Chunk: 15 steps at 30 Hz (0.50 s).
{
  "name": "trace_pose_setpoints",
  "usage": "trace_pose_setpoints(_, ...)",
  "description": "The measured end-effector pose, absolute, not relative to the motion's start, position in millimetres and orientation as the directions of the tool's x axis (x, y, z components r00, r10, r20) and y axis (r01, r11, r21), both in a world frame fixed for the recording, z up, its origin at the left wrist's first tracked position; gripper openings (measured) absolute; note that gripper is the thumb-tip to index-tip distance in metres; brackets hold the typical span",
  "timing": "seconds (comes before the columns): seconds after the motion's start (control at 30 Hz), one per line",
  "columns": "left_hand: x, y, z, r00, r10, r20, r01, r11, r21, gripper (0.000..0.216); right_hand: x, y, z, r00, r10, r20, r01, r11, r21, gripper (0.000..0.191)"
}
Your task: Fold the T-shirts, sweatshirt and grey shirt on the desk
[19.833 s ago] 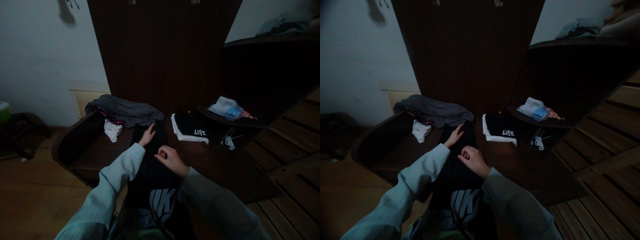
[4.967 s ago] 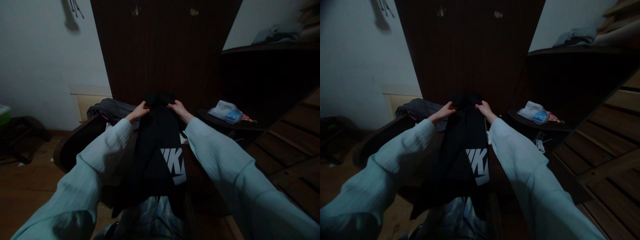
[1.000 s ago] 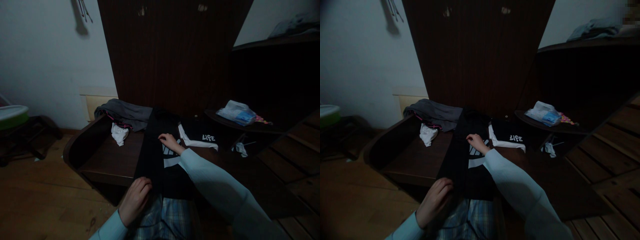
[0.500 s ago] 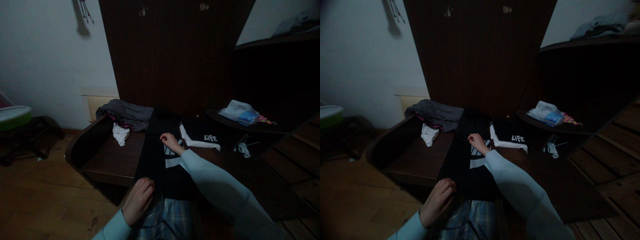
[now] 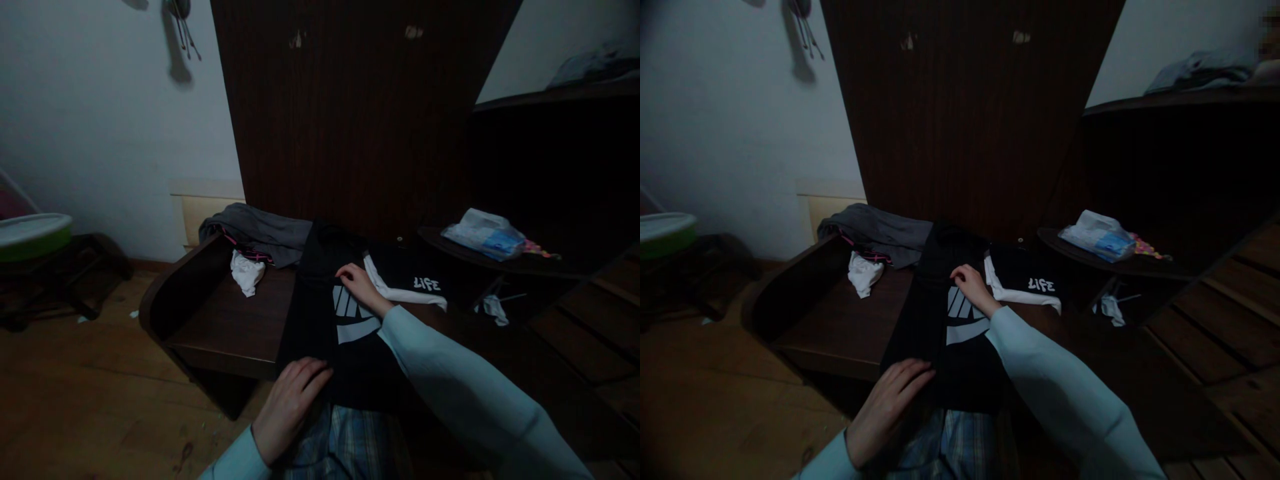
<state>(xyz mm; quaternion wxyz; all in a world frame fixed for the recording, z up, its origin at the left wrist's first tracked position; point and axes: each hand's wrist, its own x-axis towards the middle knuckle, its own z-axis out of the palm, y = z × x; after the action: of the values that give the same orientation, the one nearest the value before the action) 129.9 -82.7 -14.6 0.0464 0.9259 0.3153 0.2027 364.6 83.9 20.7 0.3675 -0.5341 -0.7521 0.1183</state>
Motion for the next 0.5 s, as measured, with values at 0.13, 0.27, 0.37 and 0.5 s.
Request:
trace_pose_setpoints(0.13,140.9,-75.8,-13.6,0.747,0.587,0.312,0.566,-0.808,0.162,0.066,385.2,57.9,14.9,-0.229,0.876,0.423,0.733,0.442,-0.518,0.022)
trace_pose_setpoints(0.27,153.5,-73.8,-17.9,0.753,0.575,0.320,0.559,-0.816,0.151,0.062,395.5,26.8,-6.0,-0.353,0.855,0.379,0.781,0.492,-0.384,0.027)
trace_pose_setpoints(0.37,158.5,-77.4,-20.1,0.745,0.583,0.325,0.559,-0.811,0.173,0.054,397.6,12.1,-10.5,-0.387,0.843,0.374,0.800,0.509,-0.318,0.026)
trace_pose_setpoints(0.5,160.0,-85.0,-18.6,0.747,0.592,0.302,0.543,-0.806,0.236,0.047,395.6,13.9,9.7,-0.369,0.898,0.239,0.868,0.425,-0.257,0.019)
